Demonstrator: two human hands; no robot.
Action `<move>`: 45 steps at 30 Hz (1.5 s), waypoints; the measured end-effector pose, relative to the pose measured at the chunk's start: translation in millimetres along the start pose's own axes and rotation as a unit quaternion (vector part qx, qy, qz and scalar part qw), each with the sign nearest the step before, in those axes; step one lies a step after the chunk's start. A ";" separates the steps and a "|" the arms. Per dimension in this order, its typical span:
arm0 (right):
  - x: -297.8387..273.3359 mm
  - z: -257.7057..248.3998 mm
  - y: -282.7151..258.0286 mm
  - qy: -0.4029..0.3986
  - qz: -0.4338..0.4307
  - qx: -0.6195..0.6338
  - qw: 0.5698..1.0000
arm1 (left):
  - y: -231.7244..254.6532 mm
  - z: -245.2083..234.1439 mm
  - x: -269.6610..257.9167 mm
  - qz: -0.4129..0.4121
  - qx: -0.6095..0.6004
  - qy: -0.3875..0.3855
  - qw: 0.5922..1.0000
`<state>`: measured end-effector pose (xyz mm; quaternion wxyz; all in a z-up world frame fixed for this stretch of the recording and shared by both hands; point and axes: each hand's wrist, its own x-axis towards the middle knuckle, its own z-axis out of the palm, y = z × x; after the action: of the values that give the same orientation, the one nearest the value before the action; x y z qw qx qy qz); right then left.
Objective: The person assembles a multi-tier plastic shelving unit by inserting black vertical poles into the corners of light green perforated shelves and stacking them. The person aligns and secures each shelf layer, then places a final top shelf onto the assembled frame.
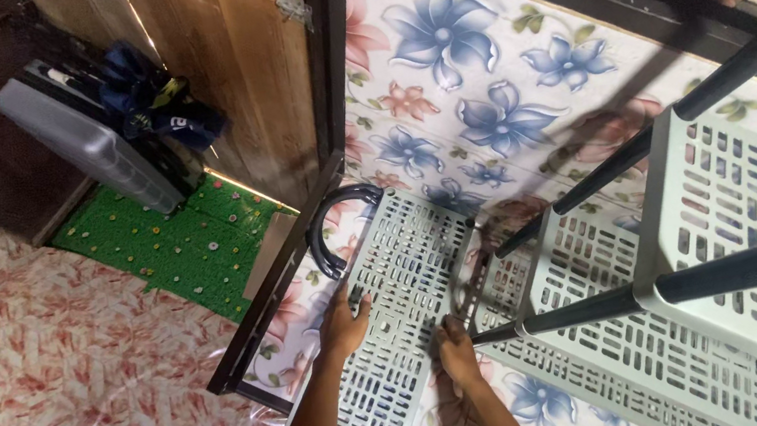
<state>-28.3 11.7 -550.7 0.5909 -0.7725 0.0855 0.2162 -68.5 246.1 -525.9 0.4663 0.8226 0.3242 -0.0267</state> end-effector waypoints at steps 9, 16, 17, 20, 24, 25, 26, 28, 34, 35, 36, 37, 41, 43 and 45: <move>-11.9 3.2 24.7 0.004 -0.009 0.069 0.998 | 36.6 -25.7 -27.7 -0.068 0.028 0.033 0.997; -84.9 1.4 -28.7 0.013 0.090 0.195 0.977 | 59.6 -69.5 -74.8 0.052 0.009 0.182 0.982; -97.3 4.5 -43.0 0.013 0.150 0.238 0.960 | 59.9 -78.4 -83.9 0.053 0.008 0.205 0.977; -132.3 14.3 -87.3 -0.014 0.120 0.236 0.964 | 64.1 -107.2 -111.7 0.145 0.002 0.322 0.936; -163.8 29.3 -144.9 -0.134 0.092 0.281 0.946 | 84.3 -150.2 -145.9 0.097 0.008 0.386 0.917; -174.1 33.1 -158.5 -0.164 0.107 0.279 0.940 | 92.9 -161.5 -156.5 0.091 0.002 0.395 0.914; -185.8 34.7 -172.4 -0.193 0.122 0.277 0.933 | 104.2 -172.4 -166.7 0.105 -0.010 0.392 0.914; -213.6 31.5 -202.1 -0.304 0.049 0.314 0.898 | 133.7 -197.8 -186.6 0.134 -0.032 0.381 0.914; -295.8 -17.2 -305.3 -0.349 -0.076 0.353 0.865 | 259.1 -262.2 -274.3 0.271 0.026 0.433 0.859; -308.4 -31.5 -317.9 -0.321 -0.091 0.343 0.878 | 282.0 -269.2 -291.0 0.299 0.033 0.424 0.854; -318.4 -46.6 -328.8 -0.318 -0.134 0.337 0.876 | 304.8 -274.9 -307.2 0.327 0.040 0.415 0.848; -326.2 -64.4 -337.1 -0.312 -0.179 0.330 0.873 | 327.4 -277.2 -322.5 0.357 0.045 0.405 0.841; -351.7 -143.0 -347.3 -0.215 -0.246 0.338 0.882 | 402.2 -261.8 -379.0 0.543 0.053 0.361 0.756; -353.9 -176.9 -351.5 -0.127 -0.300 0.405 0.854 | 435.2 -237.0 -395.9 0.607 0.061 0.287 0.739; -355.2 -213.4 -358.2 -0.082 -0.351 0.475 0.803 | 460.3 -209.1 -410.0 0.659 0.067 0.196 0.723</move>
<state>-156.5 -132.0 -38.0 0.9240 -0.3524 -0.1481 -0.0105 -188.8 38.3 79.0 0.2358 0.8448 -0.2186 0.4277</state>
